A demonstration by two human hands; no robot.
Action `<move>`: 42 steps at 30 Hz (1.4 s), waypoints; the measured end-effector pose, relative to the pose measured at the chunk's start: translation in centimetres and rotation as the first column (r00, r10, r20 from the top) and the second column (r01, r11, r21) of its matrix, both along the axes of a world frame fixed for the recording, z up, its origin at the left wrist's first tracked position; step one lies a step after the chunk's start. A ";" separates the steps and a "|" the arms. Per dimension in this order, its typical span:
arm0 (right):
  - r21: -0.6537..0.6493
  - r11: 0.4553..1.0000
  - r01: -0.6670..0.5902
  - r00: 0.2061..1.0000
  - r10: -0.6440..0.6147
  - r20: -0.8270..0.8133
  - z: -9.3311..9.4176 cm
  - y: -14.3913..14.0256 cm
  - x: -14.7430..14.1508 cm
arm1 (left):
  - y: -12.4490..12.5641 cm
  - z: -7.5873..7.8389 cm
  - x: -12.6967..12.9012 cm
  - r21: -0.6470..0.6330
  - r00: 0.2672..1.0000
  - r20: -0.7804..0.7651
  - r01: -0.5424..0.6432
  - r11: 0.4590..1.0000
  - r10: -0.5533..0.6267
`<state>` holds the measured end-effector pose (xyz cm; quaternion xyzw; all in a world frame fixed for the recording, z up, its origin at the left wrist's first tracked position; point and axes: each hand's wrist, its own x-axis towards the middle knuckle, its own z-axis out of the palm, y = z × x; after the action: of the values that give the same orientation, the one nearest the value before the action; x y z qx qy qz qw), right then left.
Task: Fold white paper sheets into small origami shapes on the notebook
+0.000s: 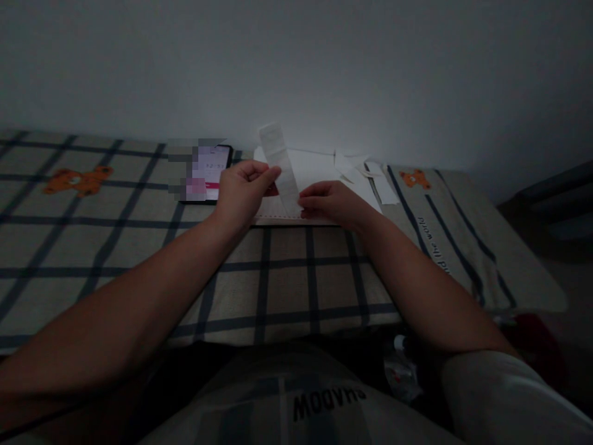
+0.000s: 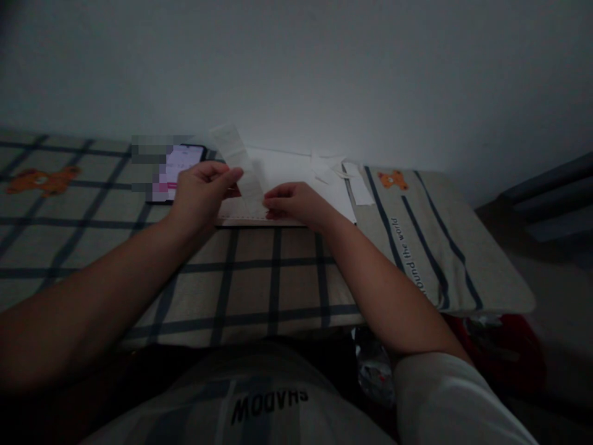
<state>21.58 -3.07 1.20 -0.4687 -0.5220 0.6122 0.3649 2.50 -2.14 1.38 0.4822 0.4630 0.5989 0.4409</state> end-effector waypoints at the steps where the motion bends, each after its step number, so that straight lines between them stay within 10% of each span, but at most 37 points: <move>1: 0.002 1.000 0.004 1.000 -0.004 0.007 0.0 0.0 0.0 | 0.0 0.0 0.0 -0.003 1.000 -0.010 -0.003 1.000 0.003; 16: 0.067 0.997 -0.038 0.995 0.032 0.090 0.3 0.2 0.9 | 0.6 -0.1 -0.6 0.005 1.000 -0.019 -0.004 1.000 0.004; 28: 0.307 0.948 0.081 0.997 -0.074 -0.033 -0.8 1.1 0.7 | -0.8 0.2 -0.5 -0.139 0.914 -0.233 0.307 0.942 -0.332; 42: 0.220 0.972 0.081 0.990 -0.053 -0.130 -0.4 0.7 0.6 | -0.5 0.1 -0.6 -0.134 0.876 -0.117 0.453 0.881 -0.468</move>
<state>22.15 -2.38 0.77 -0.4032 -0.5484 0.5643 0.4673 1.91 -2.64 1.45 0.5978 0.3961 0.4152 0.5597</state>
